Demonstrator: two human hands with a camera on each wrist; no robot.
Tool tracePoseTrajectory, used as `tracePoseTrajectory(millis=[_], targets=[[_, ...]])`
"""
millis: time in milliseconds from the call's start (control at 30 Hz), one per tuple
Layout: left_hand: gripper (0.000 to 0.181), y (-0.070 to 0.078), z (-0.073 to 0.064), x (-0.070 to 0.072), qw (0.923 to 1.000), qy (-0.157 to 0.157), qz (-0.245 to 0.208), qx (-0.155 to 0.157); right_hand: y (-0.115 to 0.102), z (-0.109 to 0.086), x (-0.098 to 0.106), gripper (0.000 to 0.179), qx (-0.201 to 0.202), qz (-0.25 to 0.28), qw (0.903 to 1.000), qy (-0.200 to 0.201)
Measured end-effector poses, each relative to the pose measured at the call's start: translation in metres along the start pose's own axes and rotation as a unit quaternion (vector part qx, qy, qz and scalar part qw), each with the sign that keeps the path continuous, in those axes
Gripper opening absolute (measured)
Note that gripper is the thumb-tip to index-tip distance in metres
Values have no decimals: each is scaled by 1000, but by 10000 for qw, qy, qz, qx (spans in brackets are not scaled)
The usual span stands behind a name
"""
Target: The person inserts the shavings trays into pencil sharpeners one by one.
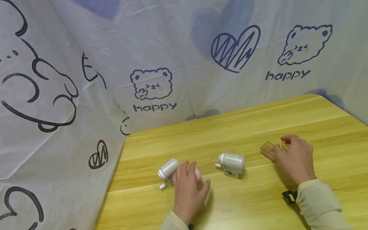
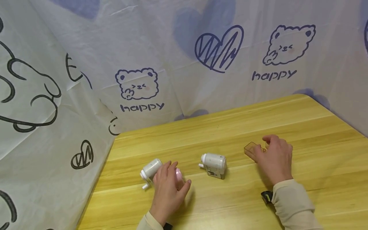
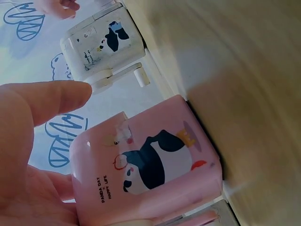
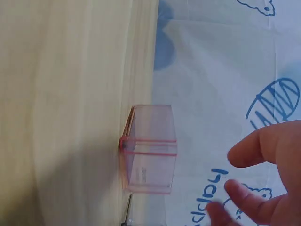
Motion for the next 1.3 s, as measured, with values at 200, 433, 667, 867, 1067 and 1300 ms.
tracePoseTrajectory(millis=[200,433,667,867,1067,1300], targets=[[71,1,-1,-1,9999,40,140,-66,6,2,1,63,-501,-378,9978,-218],[81,1,-1,-1,9998,-7,197,54,8,2,-2,66,-534,-531,9966,-334],[83,-1,1,-2,9997,152,146,-77,5,1,-6,74,-57,-719,9959,-545],[78,0,2,-1,9993,-41,-283,-243,4,1,-8,92,-121,-818,9916,-999],[66,4,2,0,9954,-548,-661,-420,6,1,-11,90,-97,-931,9876,-1257],[81,11,0,-1,9731,-1562,-1114,-1277,7,-1,-13,73,-225,-892,9831,-1580]])
Point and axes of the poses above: each hand's wrist, its own z-axis towards the middle knuckle, its own x-axis out of the back of the hand, y = z × x, the point moved 1 cm from there along z, towards the middle knuckle, and after that the axes turned 2 degrees about x, right-handed, at the moved point
